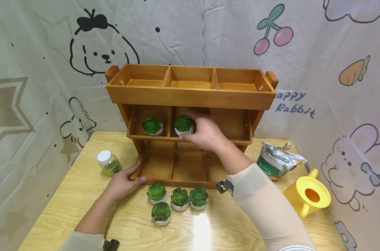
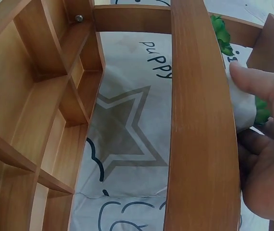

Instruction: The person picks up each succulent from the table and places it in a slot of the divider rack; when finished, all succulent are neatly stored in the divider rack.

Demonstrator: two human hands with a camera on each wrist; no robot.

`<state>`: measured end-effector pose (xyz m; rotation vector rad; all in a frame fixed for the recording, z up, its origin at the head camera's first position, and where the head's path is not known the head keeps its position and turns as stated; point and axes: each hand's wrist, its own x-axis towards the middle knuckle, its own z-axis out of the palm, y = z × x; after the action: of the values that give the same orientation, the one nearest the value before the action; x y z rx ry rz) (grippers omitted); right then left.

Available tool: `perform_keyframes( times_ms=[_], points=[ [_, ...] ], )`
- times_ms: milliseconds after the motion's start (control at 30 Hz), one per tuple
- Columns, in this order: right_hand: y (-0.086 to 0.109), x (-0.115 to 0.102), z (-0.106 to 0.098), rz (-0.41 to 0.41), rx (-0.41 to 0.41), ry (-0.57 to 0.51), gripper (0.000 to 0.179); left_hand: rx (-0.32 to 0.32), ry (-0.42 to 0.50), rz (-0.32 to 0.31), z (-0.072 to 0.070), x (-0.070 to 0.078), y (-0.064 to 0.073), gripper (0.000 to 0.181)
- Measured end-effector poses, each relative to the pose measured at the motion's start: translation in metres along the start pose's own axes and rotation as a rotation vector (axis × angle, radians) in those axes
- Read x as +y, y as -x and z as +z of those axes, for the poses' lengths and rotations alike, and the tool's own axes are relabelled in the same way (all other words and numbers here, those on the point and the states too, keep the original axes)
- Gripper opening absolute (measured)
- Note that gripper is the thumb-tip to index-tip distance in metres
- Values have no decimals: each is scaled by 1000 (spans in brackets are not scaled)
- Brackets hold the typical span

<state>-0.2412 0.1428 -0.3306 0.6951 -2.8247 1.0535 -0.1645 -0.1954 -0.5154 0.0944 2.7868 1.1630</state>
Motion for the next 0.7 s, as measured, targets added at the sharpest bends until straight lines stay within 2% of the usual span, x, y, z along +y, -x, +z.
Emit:
perform_keyframes(
  times_ms=[467, 700],
  points=[
    [-2, 2, 1, -76, -25, 166, 65, -3, 10, -1, 1, -1, 0, 81],
    [0, 2, 1, -83, -33, 171, 67, -6, 15, -6, 0, -2, 0, 82]
  ],
)
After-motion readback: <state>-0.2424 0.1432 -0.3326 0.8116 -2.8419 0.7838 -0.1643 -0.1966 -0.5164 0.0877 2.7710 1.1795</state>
